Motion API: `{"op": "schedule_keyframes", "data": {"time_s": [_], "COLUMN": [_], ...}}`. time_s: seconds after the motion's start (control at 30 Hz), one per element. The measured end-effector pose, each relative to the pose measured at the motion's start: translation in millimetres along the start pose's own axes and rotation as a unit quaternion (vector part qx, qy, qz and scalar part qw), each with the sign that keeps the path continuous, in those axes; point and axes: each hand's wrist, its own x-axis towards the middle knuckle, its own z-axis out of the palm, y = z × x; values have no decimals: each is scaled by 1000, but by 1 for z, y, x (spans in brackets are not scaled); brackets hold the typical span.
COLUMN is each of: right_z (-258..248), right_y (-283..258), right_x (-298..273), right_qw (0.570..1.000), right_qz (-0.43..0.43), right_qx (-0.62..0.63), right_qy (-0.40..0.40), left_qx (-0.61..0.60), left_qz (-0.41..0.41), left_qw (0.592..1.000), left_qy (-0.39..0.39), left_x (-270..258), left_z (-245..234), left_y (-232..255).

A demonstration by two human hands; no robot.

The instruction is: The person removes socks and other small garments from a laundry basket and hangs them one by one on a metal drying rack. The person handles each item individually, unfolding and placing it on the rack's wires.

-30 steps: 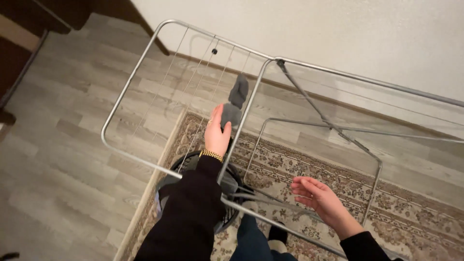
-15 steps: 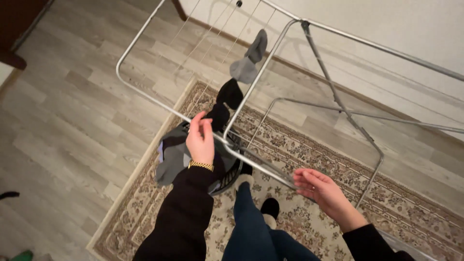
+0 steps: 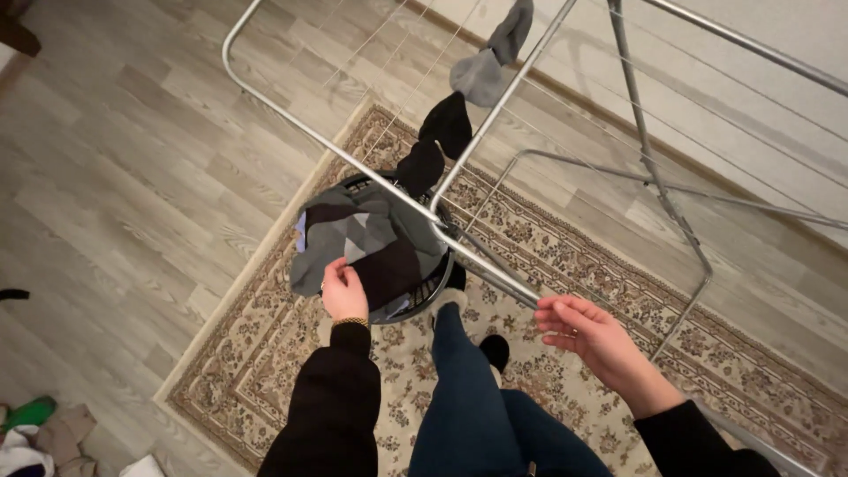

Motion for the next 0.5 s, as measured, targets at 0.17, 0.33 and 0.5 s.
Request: {"op": "schedule_keyframes", "data": {"time_s": [0.17, 0.33, 0.5], "right_z": [1, 1, 7], "right_y": [5, 4, -4], "right_x": [10, 21, 25], "right_qw": [1000, 1000, 999], "right_qz": [4, 1, 23], "right_qx": [-5, -17, -24], "right_qy": [-9, -22, -6], "left_qx": [-115, -350, -457], "left_qz": [-144, -352, -384], "left_qw": [982, 864, 795], "left_qy": [-31, -83, -107], "left_x": [24, 30, 37], "left_z": [31, 38, 37], "left_y": [-49, -26, -10]}}
